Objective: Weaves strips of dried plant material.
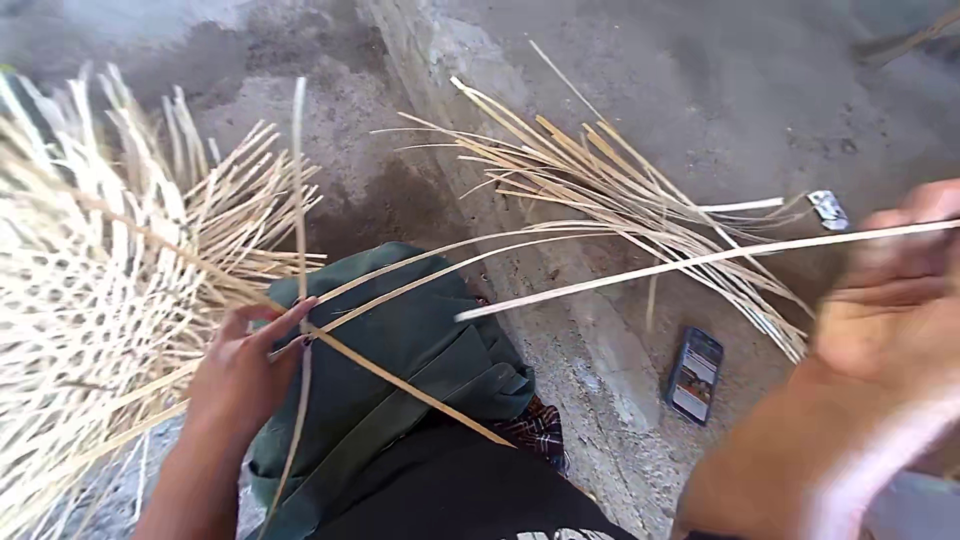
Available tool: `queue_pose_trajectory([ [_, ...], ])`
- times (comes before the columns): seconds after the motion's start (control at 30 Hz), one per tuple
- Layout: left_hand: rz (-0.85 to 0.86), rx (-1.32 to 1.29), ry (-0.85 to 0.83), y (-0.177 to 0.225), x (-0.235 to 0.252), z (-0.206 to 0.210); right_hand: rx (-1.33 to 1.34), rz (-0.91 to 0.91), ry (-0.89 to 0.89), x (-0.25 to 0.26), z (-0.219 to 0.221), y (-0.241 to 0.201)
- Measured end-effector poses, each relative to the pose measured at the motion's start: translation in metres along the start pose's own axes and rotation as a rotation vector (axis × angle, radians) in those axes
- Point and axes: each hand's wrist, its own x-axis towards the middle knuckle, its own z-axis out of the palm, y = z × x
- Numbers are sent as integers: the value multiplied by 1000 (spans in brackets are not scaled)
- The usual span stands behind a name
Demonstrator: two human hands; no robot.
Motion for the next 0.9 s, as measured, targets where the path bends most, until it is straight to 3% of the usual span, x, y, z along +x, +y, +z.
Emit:
queue_pose_trajectory([
  [0.1,-32,-18,-17,0,0,2,190,344,-18,-70,99,49],
  [0.2,-42,-53,-25,0,-1,2,256,739,-27,-143,171,88],
  [0.33,-42,-74,-17,-6,1,0,379,956,12,-181,221,113],
  [0.43,-24,-89,-1,-10,1,2,451,927,-37,-189,237,118],
  [0.67,-62,-178,-52,-11,4,-2,366,596,-340,-180,240,99],
  [0.9,-80,-196,-98,-13,8,-4,150,746,-481,-160,247,71],
])
